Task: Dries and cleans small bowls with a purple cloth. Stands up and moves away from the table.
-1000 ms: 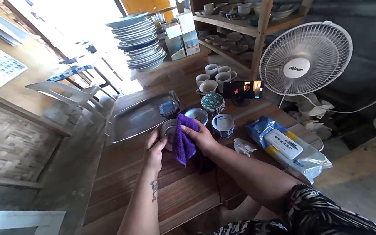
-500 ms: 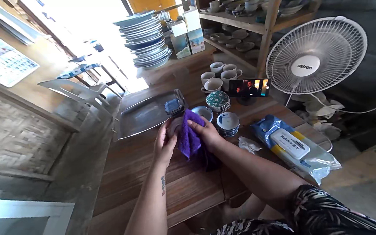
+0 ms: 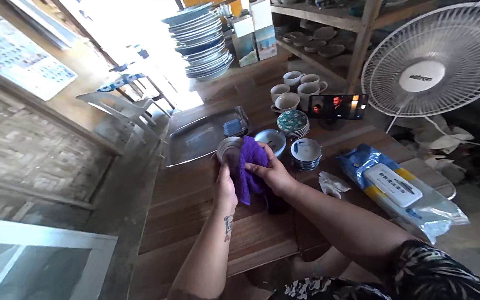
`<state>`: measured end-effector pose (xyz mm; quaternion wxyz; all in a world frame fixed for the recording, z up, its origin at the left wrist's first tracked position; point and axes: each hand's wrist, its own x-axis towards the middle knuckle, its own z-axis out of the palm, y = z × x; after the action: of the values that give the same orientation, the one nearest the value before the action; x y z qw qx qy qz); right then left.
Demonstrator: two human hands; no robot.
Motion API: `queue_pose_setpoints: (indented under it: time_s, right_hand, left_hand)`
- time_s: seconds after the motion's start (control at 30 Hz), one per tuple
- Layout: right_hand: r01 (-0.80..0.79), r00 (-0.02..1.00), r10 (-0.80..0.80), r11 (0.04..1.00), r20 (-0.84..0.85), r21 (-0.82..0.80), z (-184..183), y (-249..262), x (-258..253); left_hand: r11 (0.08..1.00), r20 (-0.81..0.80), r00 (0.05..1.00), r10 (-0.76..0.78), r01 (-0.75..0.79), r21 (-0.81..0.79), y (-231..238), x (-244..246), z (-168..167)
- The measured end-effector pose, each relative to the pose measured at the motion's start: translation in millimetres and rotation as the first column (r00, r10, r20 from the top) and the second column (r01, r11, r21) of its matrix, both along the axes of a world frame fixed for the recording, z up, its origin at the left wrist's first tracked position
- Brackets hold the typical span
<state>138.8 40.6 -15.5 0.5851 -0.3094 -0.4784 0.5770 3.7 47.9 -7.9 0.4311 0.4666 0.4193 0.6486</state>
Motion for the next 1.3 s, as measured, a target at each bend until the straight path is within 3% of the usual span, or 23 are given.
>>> queue_pose_setpoints:
  time_s: [0.33, 0.5, 0.63, 0.77, 0.87, 1.0, 1.13, 1.3]
  right_hand:
    - [0.126, 0.991, -0.127, 0.992, -0.031, -0.025, 5, -1, 5]
    - [0.015, 1.000, -0.013, 0.994, 0.024, -0.107, 6, 4, 12]
    - [-0.078, 0.983, 0.114, 0.967, 0.141, -0.243, 8, 10, 20]
    - [0.054, 0.997, -0.041, 0.975, 0.063, -0.214, 6, 11, 16]
    - [0.178, 0.983, -0.184, 0.972, -0.026, -0.153, 6, 8, 14]
    - [0.263, 0.957, -0.270, 0.962, -0.103, -0.075, 4, 4, 5]
    - [0.249, 0.961, -0.254, 0.967, -0.108, -0.050, 3, 4, 5]
    - [0.106, 0.993, -0.111, 0.990, -0.047, -0.094, 0, 4, 1]
  left_hand:
    - [0.976, -0.190, 0.958, -0.214, 0.218, -0.003, 5, -23, 4]
    - [0.919, -0.346, 0.864, -0.366, 0.394, 0.012, 9, -37, 8]
    - [0.877, -0.430, 0.770, -0.471, 0.462, -0.133, 8, -42, 12]
    - [0.945, -0.445, 0.837, -0.319, 0.317, -0.080, 13, -31, 0]
    - [0.978, -0.297, 0.934, -0.199, 0.172, -0.114, 9, -12, -4]
    - [0.972, -0.122, 0.973, -0.194, 0.174, -0.156, -4, 7, -4]
    - [0.985, -0.099, 0.981, -0.168, 0.163, -0.060, -6, 11, -6]
    - [0.998, 0.000, 0.999, -0.040, 0.040, -0.053, -1, 6, -3]
